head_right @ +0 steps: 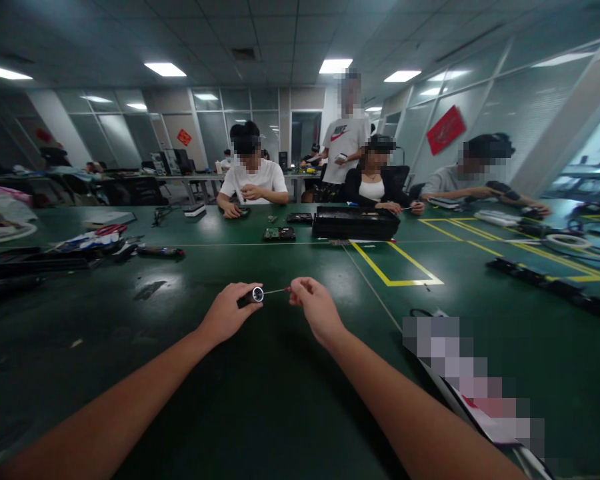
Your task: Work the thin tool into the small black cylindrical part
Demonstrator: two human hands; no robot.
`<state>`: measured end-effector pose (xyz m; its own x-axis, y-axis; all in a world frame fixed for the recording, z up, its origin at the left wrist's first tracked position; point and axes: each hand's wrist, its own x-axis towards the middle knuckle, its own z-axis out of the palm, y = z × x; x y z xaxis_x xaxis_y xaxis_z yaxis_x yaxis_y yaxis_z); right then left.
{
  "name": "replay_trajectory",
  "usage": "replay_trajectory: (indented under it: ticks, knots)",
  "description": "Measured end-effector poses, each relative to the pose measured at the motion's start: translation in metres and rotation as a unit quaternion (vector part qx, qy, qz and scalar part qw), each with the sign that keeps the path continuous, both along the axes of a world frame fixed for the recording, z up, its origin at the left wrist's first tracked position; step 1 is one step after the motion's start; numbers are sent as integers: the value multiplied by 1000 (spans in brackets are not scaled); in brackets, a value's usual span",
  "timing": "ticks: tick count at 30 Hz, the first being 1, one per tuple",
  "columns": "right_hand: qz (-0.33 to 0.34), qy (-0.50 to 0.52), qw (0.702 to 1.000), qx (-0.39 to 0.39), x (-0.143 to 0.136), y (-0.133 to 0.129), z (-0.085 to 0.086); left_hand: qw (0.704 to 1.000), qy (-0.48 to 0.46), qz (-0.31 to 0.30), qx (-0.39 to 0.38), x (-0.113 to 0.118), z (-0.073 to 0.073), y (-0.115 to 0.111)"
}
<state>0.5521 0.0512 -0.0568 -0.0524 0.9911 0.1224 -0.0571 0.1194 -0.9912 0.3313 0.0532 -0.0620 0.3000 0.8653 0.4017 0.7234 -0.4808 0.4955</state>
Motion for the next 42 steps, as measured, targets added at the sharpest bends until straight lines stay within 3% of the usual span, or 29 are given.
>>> replay_trajectory:
  ticks: [3,8,14,25,30,35,42]
  knots:
    - [-24,102,992,-74,3,8,-7,1000,16,-14,12,1,3,-1]
    - [-72,28,997,-29,8,13,-14,998,35,-15,-41,0,1,1]
    - [-82,5,997,10,4,9,-12,998,36,-11,-47,2,-3,2]
    - [-97,-223,963,116,2,-6,9,997,37,-17,-67,5,-2,-2]
    - [-144,-288,936,143,2,-10,14,997,39,-14,-68,3,-4,1]
    - [-156,-275,936,154,4,-11,14,996,-24,-4,-86,1,-2,3]
    - [-167,-232,945,157,5,-11,12,973,-199,33,-112,-4,-5,14]
